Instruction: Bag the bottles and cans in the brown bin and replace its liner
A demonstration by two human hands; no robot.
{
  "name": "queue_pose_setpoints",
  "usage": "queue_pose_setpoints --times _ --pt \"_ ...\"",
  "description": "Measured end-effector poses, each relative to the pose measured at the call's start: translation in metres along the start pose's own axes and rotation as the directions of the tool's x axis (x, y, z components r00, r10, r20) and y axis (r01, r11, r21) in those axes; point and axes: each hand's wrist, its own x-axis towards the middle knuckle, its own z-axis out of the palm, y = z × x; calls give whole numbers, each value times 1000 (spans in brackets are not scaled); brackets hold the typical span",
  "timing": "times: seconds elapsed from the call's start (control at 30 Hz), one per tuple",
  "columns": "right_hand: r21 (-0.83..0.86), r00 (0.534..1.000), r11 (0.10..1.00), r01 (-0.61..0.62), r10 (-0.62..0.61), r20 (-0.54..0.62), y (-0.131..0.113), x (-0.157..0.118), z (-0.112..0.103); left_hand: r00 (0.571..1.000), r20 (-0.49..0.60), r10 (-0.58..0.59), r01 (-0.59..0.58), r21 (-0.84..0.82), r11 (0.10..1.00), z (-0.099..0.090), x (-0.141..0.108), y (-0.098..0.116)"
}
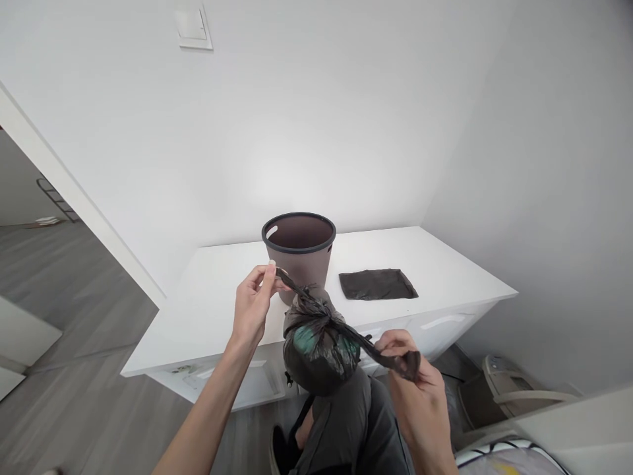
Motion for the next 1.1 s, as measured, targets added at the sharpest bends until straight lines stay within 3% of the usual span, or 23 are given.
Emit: queue_pose_setpoints --times 0.1,0.2,0.3,0.4,0.5,0.57,0.63,0.7,0.8,0.9,1.0,1.1 --pt "72 997 995 -73 74 -7 0 6 0 991 125 -50 61 -84 995 6 -2 14" --pt "31 980 994 -107 100 172 -17 20 4 972 235 -29 54 -101 993 16 -5 34" --pt "-100 935 995 -2 37 352 -41 36 18 954 299 8 21 -94 995 27 -8 54" --pt "-268 925 955 129 -18 381 -57 47 37 932 361 33 -15 -51 999 37 -12 71" --pt "-499 927 820 281 -97 363 -60 55 51 903 427 55 -55 -12 998 44 -17 82" --pt "-605 902 689 400 -178 393 -58 59 55 885 461 70 -77 -3 997 46 -20 85" --pt "-645 867 593 482 -218 448 -58 65 55 871 484 79 -95 8 995 45 -22 86" --pt "-649 845 556 518 -218 488 -60 71 51 870 485 93 -120 24 992 39 -22 84" --pt "-660 861 562 499 -239 448 -68 85 36 904 396 159 -181 21 983 23 -14 72" --pt "-710 907 564 421 -276 318 -73 104 13 961 170 218 -219 -12 976 -1 4 49" --pt "-801 940 510 314 -288 185 -72 126 -10 982 -111 151 -152 -4 988 -25 22 16" --pt "-874 951 424 239 -284 122 -71 146 -28 974 -225 22 -6 70 998 -47 33 -20"
